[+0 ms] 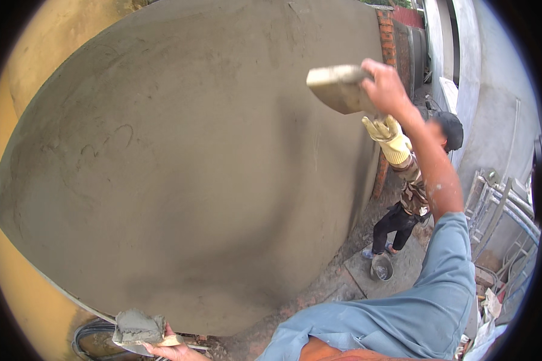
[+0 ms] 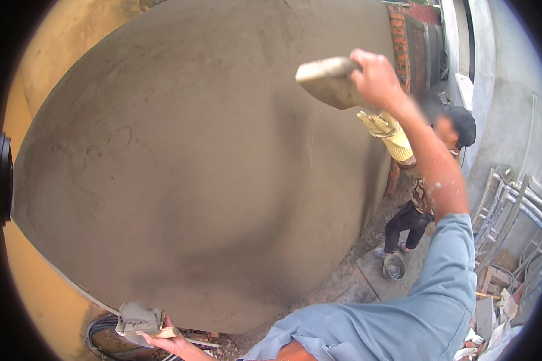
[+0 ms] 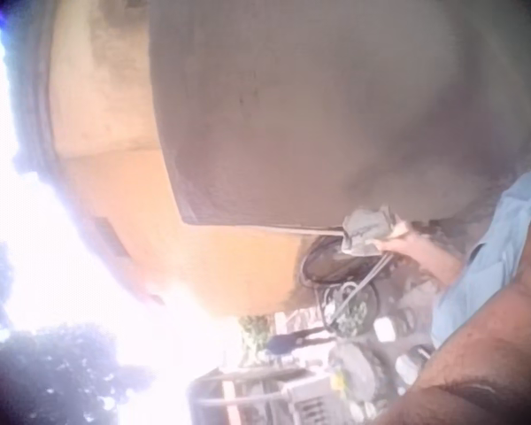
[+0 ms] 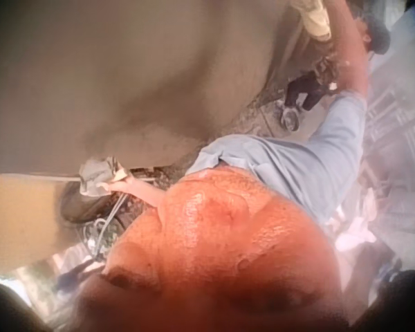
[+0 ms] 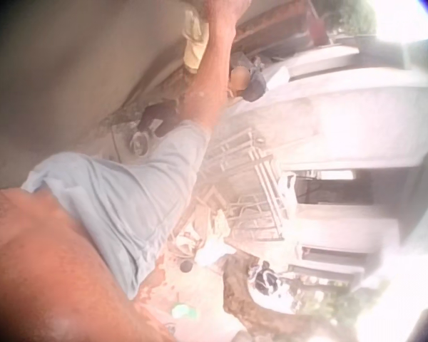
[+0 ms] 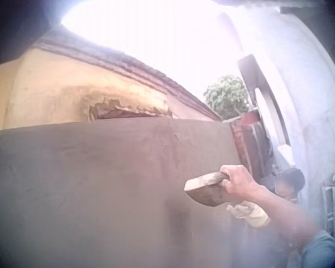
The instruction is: The person scoops wet cement from a bucket using a trowel and applies it to a vertical wall. They then use a float to smooth the surface, repeatedly spreading and leveling the cement. A coworker is also seen plastering a nearby section of the wall.
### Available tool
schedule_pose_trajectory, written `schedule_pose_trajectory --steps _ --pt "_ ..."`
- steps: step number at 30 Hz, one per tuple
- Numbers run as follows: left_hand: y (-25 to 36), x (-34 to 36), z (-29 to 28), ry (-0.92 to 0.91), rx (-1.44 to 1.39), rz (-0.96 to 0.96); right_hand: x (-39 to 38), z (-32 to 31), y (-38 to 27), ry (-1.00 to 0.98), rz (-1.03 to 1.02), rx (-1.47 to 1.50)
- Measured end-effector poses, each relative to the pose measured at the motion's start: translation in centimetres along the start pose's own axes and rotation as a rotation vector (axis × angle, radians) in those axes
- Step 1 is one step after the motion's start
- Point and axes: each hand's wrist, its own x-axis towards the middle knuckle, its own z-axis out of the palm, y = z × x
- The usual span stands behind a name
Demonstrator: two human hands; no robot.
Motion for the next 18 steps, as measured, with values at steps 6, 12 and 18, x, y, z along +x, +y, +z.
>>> schedule_pose_trajectory --steps 6,12,18 --pt "1.0 -0.7 0.7 0.033 -0.005 0.003 10.1 -3.6 -1.1 0.346 -0.149 -0.145" --pt "2.6 -2.1 2.4 0.204 -0.018 0.057 17.8 -6.1 -5.7 0.528 -0.132 -0.064" --pt "3.0 -2.7 3.7 0.299 0.145 0.190 26.9 3.0 -10.5 0.606 -0.123 0.000"
